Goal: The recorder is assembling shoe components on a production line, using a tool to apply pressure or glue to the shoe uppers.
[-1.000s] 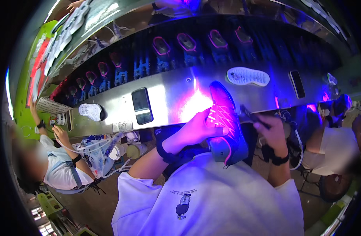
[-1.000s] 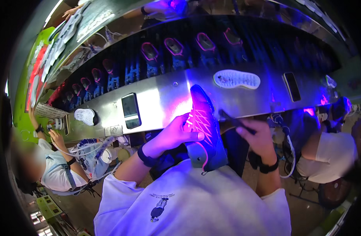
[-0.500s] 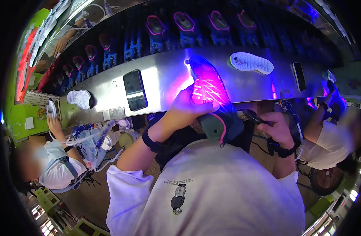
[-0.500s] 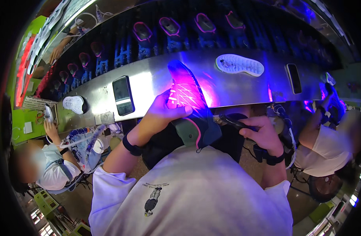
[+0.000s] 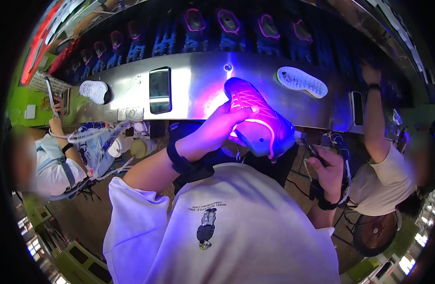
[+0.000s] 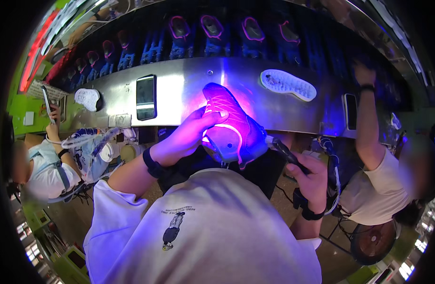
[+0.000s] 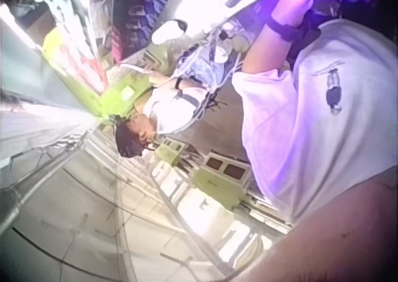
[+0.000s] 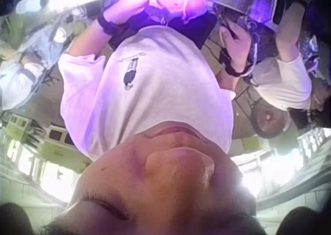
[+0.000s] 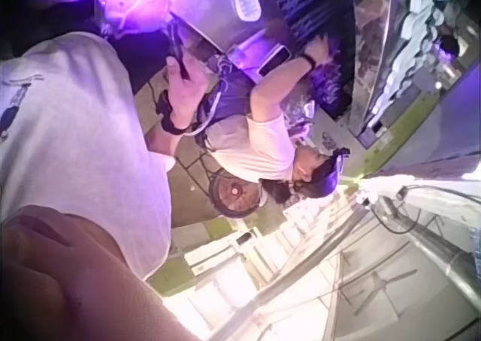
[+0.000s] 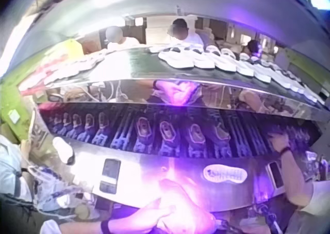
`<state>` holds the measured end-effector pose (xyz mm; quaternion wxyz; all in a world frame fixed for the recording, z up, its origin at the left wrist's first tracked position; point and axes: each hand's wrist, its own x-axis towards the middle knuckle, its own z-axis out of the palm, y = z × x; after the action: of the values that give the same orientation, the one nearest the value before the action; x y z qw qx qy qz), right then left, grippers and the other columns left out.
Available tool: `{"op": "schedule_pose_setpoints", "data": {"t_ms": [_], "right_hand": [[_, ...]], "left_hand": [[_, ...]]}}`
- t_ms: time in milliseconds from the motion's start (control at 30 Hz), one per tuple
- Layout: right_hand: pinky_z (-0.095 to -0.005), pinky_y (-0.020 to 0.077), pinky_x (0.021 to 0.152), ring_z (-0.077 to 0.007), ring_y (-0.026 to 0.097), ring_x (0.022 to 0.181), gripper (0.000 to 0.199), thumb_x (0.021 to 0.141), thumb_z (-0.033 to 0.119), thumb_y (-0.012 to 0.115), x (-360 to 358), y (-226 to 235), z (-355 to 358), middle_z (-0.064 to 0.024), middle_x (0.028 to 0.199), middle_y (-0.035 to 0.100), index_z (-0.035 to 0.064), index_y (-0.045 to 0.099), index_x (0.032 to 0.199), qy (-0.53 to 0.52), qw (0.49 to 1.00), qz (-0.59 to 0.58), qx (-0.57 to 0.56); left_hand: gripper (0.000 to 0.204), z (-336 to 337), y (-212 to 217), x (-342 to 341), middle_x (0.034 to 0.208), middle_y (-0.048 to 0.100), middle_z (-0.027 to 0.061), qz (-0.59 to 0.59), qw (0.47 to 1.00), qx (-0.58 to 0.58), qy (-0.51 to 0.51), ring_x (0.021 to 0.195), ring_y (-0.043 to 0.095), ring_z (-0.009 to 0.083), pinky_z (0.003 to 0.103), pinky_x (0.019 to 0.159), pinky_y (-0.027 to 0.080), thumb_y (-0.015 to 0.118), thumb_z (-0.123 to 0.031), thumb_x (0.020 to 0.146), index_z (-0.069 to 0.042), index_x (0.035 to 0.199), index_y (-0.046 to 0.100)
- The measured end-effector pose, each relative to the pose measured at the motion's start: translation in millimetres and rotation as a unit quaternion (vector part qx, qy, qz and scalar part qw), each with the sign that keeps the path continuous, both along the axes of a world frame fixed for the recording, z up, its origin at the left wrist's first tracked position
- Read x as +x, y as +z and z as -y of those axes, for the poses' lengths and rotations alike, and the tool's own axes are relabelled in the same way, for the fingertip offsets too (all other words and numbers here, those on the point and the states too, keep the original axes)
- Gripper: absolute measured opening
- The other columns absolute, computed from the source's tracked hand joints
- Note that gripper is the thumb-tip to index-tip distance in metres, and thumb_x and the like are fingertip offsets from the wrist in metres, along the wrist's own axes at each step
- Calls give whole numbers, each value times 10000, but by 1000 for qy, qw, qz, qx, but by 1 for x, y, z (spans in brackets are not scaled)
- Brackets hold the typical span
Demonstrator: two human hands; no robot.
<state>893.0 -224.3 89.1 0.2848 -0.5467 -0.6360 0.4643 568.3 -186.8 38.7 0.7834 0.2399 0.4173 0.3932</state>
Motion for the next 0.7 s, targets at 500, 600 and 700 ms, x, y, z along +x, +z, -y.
{"op": "schedule_pose_setpoints", "data": {"t_ms": [500,600,700], "right_hand": [[-282,477,701,-165,612,727,334,791,32,774,-38,51,-72,-93,800,667,-13,724,1118,124,982,122,78],[-274,470,693,-156,606,736,341,795,22,770,-49,48,-80,-76,809,654,-25,717,1129,135,979,139,67],[-266,464,689,-142,600,740,349,790,6,773,-56,32,-83,-64,803,640,-36,713,1132,148,980,106,78]], "left_hand": [[554,25,4,-26,1164,664,196,343,893,-289,35,894,731,306,284,592,657,518,-436,1022,-30,1395,459],[620,29,-9,-29,1126,629,282,409,842,-349,38,842,724,353,276,588,657,558,-490,986,-6,1363,471],[704,27,1,-33,1126,559,357,498,760,-416,39,730,704,347,236,538,637,567,-552,960,36,1332,458]]}}
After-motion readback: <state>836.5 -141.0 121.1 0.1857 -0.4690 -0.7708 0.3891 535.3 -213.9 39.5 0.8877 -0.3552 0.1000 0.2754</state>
